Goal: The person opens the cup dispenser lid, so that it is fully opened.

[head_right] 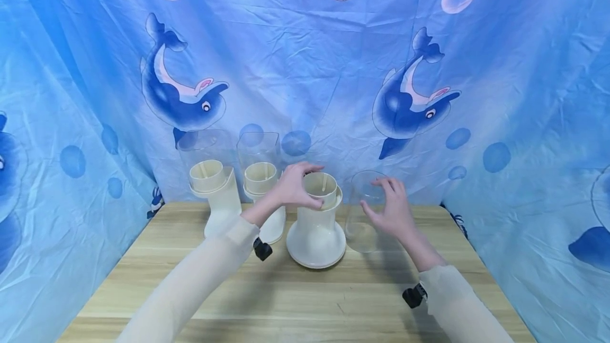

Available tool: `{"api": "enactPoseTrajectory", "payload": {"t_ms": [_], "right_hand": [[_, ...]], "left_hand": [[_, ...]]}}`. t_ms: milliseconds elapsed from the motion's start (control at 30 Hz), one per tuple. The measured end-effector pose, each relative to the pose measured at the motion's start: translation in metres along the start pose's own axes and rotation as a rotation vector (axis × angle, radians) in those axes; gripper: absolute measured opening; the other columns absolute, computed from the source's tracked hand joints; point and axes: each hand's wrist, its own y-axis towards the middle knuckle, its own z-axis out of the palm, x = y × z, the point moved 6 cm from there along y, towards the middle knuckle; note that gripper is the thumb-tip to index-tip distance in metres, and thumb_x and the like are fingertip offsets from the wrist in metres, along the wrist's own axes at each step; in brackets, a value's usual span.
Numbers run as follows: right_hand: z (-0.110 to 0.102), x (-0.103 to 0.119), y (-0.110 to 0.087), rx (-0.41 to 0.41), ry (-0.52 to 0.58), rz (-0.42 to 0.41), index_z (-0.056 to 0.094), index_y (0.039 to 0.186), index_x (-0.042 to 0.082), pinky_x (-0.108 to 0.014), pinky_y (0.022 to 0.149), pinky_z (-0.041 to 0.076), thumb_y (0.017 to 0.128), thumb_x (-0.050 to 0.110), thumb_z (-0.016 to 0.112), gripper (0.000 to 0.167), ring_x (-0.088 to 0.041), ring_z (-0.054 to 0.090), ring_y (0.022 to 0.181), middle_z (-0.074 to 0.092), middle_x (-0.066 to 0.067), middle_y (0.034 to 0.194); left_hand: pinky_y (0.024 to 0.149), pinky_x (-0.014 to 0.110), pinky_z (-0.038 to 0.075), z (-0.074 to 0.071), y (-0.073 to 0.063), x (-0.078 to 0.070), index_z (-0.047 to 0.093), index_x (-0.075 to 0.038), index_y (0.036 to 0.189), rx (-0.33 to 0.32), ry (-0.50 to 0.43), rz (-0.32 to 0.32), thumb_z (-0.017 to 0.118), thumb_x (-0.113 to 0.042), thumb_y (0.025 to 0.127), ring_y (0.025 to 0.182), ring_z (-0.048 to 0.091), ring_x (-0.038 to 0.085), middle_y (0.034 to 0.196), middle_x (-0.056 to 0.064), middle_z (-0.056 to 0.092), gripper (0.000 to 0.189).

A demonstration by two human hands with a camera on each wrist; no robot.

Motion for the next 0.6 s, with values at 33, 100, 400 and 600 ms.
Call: {"api": "enactPoseTrajectory", "payload": {"t_ms": [33,100,400,600], "right_hand": [[0.000,0.000,0.000,-0.001,0.001,-0.001,0.067,0.116,-0.006,-0.056,0.095,0.042,0.076,0.017,0.087,0.050,-0.046,0.054,0.113,0.064,-0.026,0.120],[-0.001,0.001,0.000,0.001,-0.006,-0.005,0.067,0.116,-0.006,-0.057,0.096,0.042,0.076,0.017,0.087,0.050,-0.047,0.054,0.113,0.064,-0.026,0.120],[0.000,0.000,0.000,0.007,-0.036,0.000,0.067,0.117,-0.005,-0.061,0.097,0.044,0.077,0.019,0.087,0.051,-0.048,0.055,0.114,0.064,-0.026,0.121],[0.002,-0.003,-0.005,0.014,-0.043,0.012,0.067,0.118,-0.003,-0.063,0.099,0.045,0.078,0.021,0.087,0.051,-0.049,0.054,0.118,0.063,-0.026,0.124]], "left_hand": [[0.119,0.050,0.048,0.001,0.004,0.003,0.063,-0.009,0.147,0.005,0.003,-0.009,0.088,-0.036,0.069,0.140,0.059,0.032,0.146,0.013,0.067,0.086],[0.119,0.051,0.048,0.002,0.012,0.009,0.062,-0.009,0.148,0.015,-0.002,-0.030,0.088,-0.035,0.070,0.143,0.056,0.034,0.149,0.013,0.065,0.086],[0.121,0.050,0.047,0.007,0.028,0.031,0.057,-0.005,0.152,0.055,-0.008,-0.091,0.091,-0.033,0.071,0.149,0.050,0.035,0.155,0.014,0.060,0.092],[0.120,0.050,0.048,0.009,0.029,0.038,0.058,-0.008,0.152,0.087,0.016,-0.090,0.090,-0.032,0.072,0.148,0.051,0.035,0.155,0.012,0.061,0.089]]}}
